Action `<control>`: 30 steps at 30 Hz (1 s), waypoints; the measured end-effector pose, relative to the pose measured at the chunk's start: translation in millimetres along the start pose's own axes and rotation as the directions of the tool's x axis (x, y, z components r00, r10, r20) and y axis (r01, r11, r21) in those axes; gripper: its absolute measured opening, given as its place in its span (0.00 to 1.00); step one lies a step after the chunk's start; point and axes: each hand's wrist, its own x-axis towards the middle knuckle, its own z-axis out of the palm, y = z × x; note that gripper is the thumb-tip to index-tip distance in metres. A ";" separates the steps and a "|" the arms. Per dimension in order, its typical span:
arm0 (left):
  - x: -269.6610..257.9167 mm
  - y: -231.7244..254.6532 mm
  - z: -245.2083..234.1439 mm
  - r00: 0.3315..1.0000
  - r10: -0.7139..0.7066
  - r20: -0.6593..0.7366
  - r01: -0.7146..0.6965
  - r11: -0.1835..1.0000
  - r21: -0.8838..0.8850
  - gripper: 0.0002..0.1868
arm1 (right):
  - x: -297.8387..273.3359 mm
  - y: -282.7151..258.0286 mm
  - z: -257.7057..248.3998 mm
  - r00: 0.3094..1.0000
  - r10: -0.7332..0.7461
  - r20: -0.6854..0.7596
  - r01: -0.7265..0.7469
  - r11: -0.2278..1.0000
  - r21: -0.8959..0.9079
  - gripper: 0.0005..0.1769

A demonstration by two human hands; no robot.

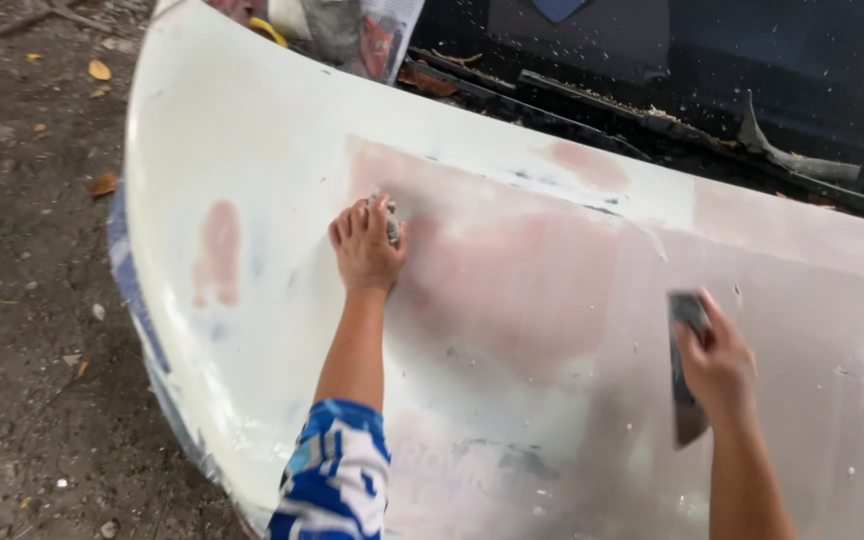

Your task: The person sands a white car bumper using a sanding block and a cloth. They repeatedly dip the sanding block into a bucket of water and wipe the surface with the cloth to clean off residue.

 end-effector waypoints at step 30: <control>-281.6 63.4 -186.4 0.154 0.278 0.948 0.978 -0.177 -0.107 0.41 | -326.5 -159.9 83.2 0.941 0.176 0.289 -0.336 0.584 0.739 0.29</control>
